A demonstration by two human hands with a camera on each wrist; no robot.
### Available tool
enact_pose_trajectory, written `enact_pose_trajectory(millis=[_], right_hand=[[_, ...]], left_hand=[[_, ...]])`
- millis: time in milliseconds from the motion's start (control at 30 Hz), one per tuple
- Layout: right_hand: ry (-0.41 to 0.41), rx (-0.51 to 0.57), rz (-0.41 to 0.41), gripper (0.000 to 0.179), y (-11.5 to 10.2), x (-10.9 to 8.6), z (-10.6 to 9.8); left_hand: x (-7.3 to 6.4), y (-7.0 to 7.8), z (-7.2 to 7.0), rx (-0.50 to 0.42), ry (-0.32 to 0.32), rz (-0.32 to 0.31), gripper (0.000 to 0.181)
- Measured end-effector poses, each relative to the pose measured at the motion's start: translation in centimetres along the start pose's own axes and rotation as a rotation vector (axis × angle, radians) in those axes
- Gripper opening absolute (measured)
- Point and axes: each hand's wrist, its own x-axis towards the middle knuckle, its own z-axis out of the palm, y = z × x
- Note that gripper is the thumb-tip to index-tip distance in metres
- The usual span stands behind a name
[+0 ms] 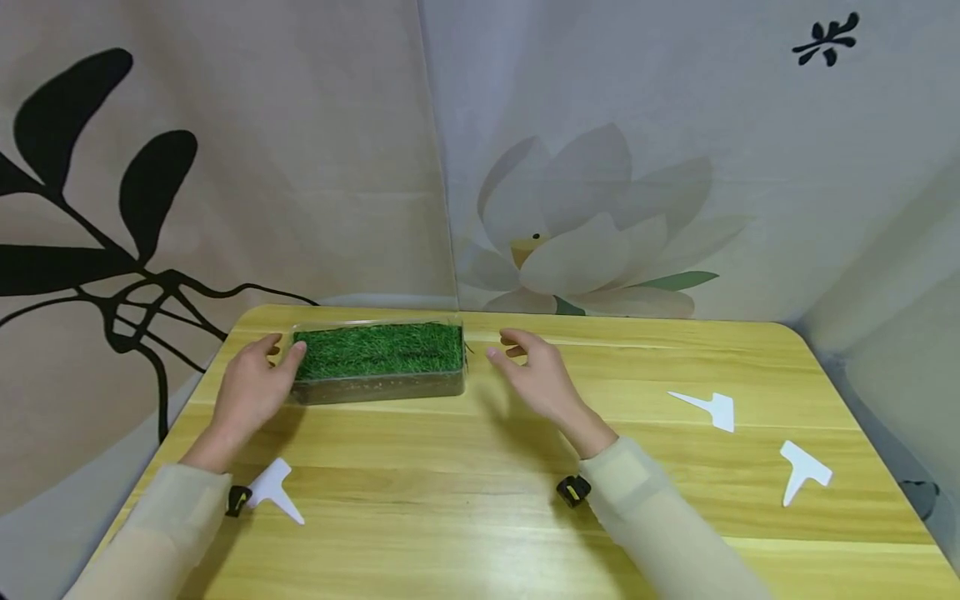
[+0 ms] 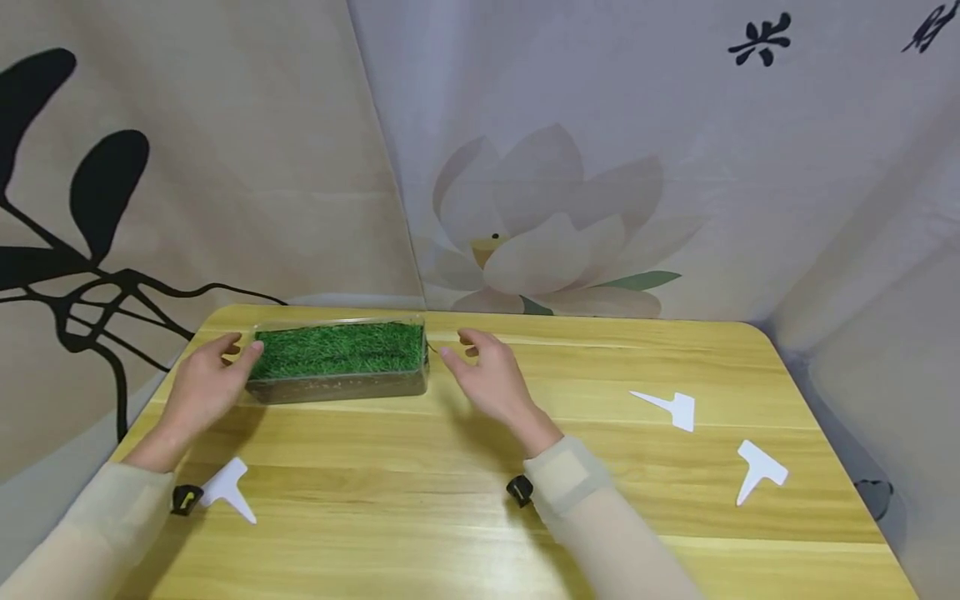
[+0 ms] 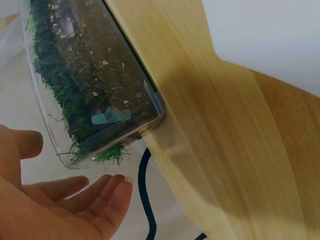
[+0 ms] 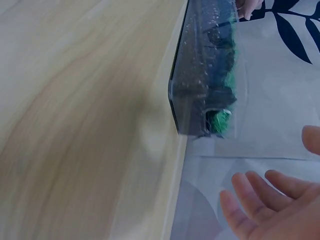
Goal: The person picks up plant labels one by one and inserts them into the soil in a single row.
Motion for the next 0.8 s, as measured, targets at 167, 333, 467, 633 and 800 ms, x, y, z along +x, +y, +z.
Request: enact_pose_trajectory(millis=[167, 333, 467, 633, 800], right_hand=[[0.004, 0.043, 0.033, 0.049, -0.4, 1.2, 1.5], [0.023, 0.054, 0.041, 0.043, -0.6, 2.2, 2.8], [0.050, 0.044, 0.049, 0.033, -0.6, 2.8, 3.7], [0.072, 0.052, 0.047, 0.021, -0.5, 3.3, 4.7], [0.085, 0.078, 0.068, 0.021, -0.5, 3.5, 5.1]], left_hand=[[0.4, -0.1, 0.1, -0.031, 0.006, -0.023, 0.076], [0.6, -0.3, 0.1, -0.027, 0.022, -0.028, 0.068], [0.8, -0.5, 0.2, -0.027, 0.052, -0.013, 0.054], [0.9, -0.7, 0.1, -0.035, 0.103, 0.007, 0.041], [0.9, -0.5, 0.0, -0.033, 0.112, 0.006, 0.036]])
